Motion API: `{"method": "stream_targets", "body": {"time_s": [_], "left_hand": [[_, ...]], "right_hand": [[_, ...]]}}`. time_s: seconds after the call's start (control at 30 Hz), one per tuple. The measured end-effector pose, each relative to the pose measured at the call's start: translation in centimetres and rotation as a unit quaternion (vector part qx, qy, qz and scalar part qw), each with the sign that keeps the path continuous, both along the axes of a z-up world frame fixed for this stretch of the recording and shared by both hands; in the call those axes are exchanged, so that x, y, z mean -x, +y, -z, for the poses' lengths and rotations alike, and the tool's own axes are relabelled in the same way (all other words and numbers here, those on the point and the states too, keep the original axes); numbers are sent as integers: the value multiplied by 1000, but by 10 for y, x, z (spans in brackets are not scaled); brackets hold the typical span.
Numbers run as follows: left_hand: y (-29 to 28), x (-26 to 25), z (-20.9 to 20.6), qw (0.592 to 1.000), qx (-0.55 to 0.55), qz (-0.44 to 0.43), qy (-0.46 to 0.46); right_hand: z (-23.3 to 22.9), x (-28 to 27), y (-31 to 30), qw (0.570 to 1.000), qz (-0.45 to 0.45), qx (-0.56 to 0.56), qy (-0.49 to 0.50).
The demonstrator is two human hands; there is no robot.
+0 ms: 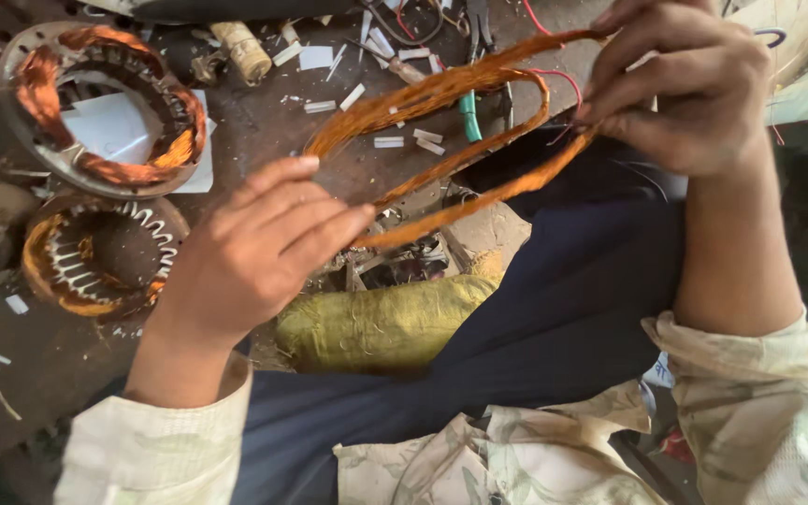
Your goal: The person winds copper wire into the slots of a motor stator, then strips the insulation from the wire ends using a knife and pliers. The person continues winding the wire into the stator slots.
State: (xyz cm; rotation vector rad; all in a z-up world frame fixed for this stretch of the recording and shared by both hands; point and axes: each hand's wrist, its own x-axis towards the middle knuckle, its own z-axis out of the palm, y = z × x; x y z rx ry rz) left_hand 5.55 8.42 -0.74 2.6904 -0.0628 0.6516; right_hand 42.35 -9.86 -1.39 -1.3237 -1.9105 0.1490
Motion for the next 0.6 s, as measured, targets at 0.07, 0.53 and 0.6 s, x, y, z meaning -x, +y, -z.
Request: {"method": "stream_targets", "body": {"time_s": [0.07, 0.53, 0.6], "left_hand": [[-2, 3, 4, 1000, 27, 8, -3], [-2, -9, 8, 986, 143, -36, -79], [6, -6, 7, 998, 31, -1, -48]], "right_hand": [[11, 10, -6, 991, 55, 1, 125], [5, 33, -1, 913, 185, 245, 269], [4, 25, -4, 955, 209, 207, 33]]}}
